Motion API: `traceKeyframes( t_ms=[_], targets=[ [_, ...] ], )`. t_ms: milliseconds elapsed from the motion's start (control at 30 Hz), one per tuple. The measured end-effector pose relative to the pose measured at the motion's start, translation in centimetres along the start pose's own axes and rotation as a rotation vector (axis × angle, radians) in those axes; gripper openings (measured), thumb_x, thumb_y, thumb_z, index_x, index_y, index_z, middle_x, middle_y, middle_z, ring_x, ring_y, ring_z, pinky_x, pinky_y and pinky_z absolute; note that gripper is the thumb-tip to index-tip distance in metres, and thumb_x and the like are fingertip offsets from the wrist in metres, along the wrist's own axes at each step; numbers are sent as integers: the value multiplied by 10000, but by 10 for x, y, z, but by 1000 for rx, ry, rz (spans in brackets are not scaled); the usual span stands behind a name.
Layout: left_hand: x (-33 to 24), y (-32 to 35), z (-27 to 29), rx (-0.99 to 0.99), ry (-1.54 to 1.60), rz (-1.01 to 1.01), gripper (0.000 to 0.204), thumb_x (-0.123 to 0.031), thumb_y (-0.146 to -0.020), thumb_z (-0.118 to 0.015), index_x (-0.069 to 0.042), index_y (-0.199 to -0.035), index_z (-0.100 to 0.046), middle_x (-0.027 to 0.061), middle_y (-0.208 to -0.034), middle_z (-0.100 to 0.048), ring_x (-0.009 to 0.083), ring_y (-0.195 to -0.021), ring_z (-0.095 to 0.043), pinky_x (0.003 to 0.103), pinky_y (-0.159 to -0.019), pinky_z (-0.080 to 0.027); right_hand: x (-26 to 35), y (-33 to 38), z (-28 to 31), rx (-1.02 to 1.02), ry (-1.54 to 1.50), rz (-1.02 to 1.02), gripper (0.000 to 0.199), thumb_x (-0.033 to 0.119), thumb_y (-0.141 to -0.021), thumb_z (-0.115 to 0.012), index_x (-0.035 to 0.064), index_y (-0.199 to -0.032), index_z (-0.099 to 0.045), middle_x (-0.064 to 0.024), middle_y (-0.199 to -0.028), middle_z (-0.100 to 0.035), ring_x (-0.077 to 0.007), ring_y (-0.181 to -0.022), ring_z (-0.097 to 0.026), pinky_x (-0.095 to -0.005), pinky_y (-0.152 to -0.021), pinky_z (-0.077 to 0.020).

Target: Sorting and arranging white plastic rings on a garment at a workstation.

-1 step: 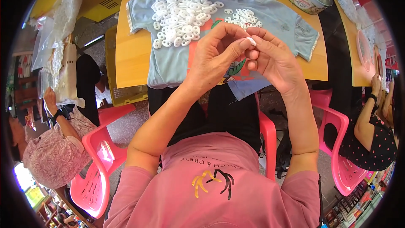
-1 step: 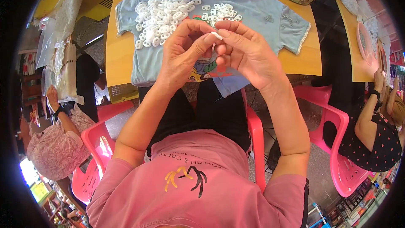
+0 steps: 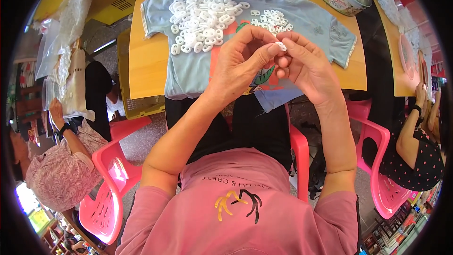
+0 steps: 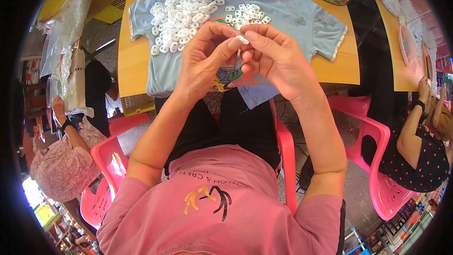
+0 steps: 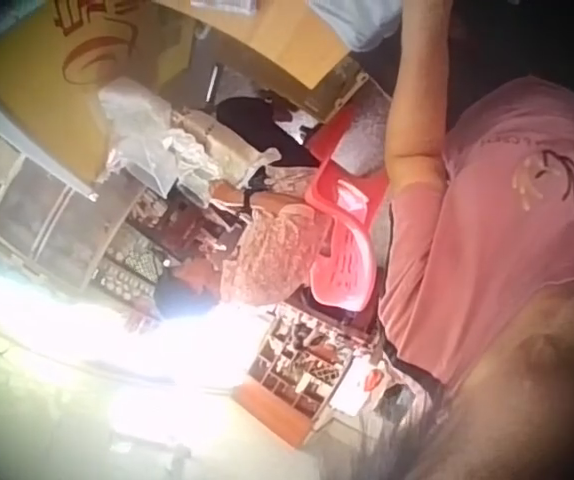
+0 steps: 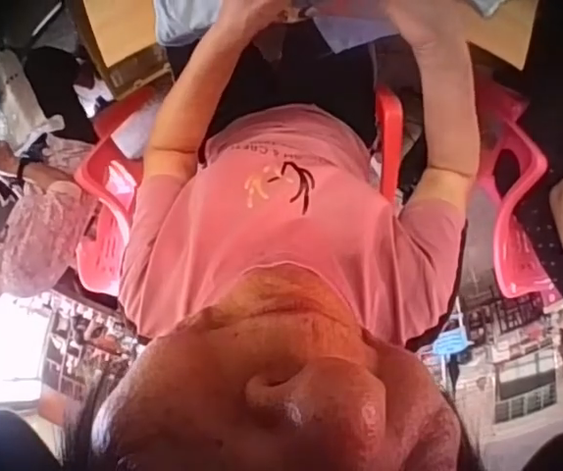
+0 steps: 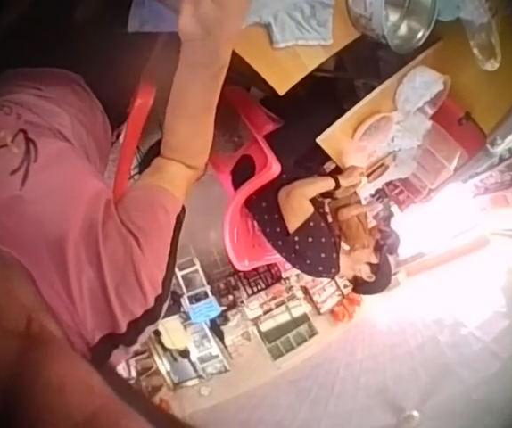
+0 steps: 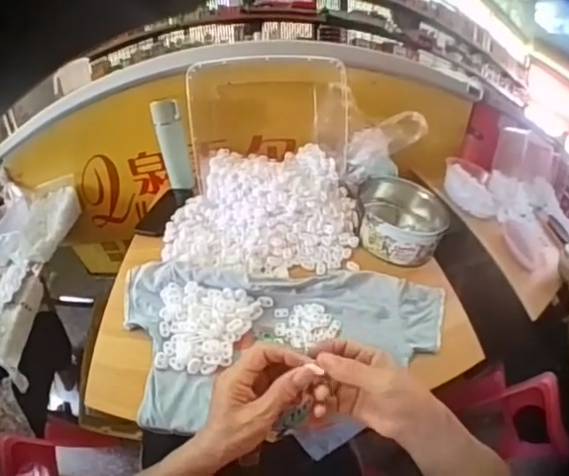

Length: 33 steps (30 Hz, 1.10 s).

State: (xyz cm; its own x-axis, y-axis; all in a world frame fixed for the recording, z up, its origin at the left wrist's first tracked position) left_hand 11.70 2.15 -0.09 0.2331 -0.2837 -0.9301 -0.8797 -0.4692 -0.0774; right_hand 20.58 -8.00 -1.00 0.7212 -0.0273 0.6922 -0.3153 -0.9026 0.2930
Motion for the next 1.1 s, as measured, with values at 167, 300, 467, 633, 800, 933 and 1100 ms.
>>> traceKeyframes(
  t_ms=[167,300,467,633,800,933,1100],
  targets=[
    [6,-1,-3,75,-6,102,172,-150,-946,-608,1,-1019,-568,39,-867,-640,84,-752,-602,223,-634,-488,20,14,-6,-169,628,467,144,95,-930,-610,-13,-1025,-620,-55,-865,-648,-112,-733,-616,-244,-664,-515],
    [8,3,-6,70,-14,153,195,-169,-940,-620,0,-1023,-568,34,-852,-637,80,-728,-590,223,-621,-481,17,21,-7,-253,669,504,132,54,-911,-629,-32,-1012,-620,-58,-870,-658,-112,-735,-622,-230,-682,-512],
    [11,3,-12,62,-80,184,165,-147,-934,-624,-11,-1015,-580,11,-847,-630,64,-723,-576,217,-625,-482,18,33,-7,-331,976,717,140,21,-901,-624,-43,-1026,-618,-74,-902,-656,-116,-745,-632,-231,-683,-509],
    [18,1,-14,83,-91,216,134,-99,-925,-629,-10,-1016,-586,29,-878,-637,77,-748,-594,227,-663,-489,28,42,-5,-302,1177,802,94,8,-882,-629,-40,-961,-642,-84,-863,-648,-123,-725,-627,-237,-647,-496],
    [26,0,-9,49,-34,217,138,-133,-924,-636,-18,-962,-570,-12,-821,-604,45,-712,-557,208,-623,-470,65,43,29,-506,1494,827,101,28,-867,-645,-21,-955,-655,-79,-869,-643,-126,-705,-611,-247,-618,-490],
    [23,0,-9,73,-64,193,137,-137,-928,-633,-18,-954,-569,-11,-796,-597,46,-697,-549,208,-603,-452,77,35,50,-611,1671,710,76,91,-833,-673,56,-901,-676,-74,-857,-629,-246,-703,-618,-334,-618,-485],
    [21,0,-8,79,-83,208,136,-137,-931,-627,-16,-949,-568,-4,-785,-596,51,-692,-550,211,-596,-448,79,23,50,-580,1839,734,97,117,-843,-663,66,-923,-685,-66,-874,-632,-236,-729,-621,-335,-649,-488]
  ],
)
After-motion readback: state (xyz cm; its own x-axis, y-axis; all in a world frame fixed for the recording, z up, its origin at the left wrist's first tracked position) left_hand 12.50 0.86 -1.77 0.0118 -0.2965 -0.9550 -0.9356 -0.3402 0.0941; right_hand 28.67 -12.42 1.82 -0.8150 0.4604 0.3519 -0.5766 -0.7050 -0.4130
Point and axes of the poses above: each hand's wrist, its own y-axis away from the middle knuckle, its own z-axis out of the back of the hand, x = y × z, the point moved 6 cm from there along -y, towards the middle knuckle
